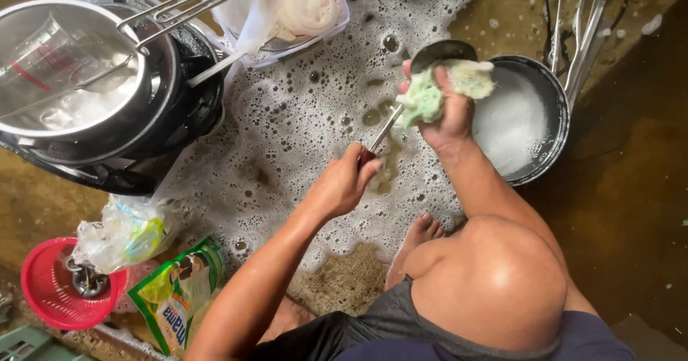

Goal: Washing various kitchen utensils including strainers, ladles, and pots using a sponge and soapy water at floor level.

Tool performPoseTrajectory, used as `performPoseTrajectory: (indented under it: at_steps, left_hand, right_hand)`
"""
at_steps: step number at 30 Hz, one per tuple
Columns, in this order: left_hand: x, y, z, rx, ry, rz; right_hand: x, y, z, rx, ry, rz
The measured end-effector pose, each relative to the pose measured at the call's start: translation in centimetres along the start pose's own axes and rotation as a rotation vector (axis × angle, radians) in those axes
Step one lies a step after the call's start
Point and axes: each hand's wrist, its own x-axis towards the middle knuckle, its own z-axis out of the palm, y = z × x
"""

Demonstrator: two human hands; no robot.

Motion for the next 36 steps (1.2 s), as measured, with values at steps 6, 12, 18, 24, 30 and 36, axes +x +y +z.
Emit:
performPoseTrajectory:
  at_steps: [6, 12, 18, 24, 30, 36]
  left_hand:
    - [2.0, 0.0, 1.8, -0.273, 0.264, 0.256]
    - [-0.4, 0.8, -2.4, -0.542, 0.032, 0.305]
    - [2.1, -4.5, -2.3, -0.664, -0.155, 0.216]
    - [5.3, -5.6, 1.7, -0.497, -0.039, 0.152]
    - [4.2, -2.9, 3.9, 0.084, 0.104, -0.127]
    - [2.1, -3.1, 3.2, -0.105, 0.039, -0.055]
  right_hand:
    - [-2.4, 7.1, -0.6, -0.061, -0.248, 0.124]
    - [-6.2, 5.8, 1.6, -0.314, -0.362, 0.124]
    - [-3.6, 1.7, -1.3, -0.180, -0.522, 0.119]
    - [-4.2, 4.9, -1.6, -0.243, -0.498, -0.123]
    - [-6.9, 6.8, 3.6, -0.551, 0.036, -0.149]
    - [-0.7, 3.7, -2.7, -0.194, 0.341, -0.131]
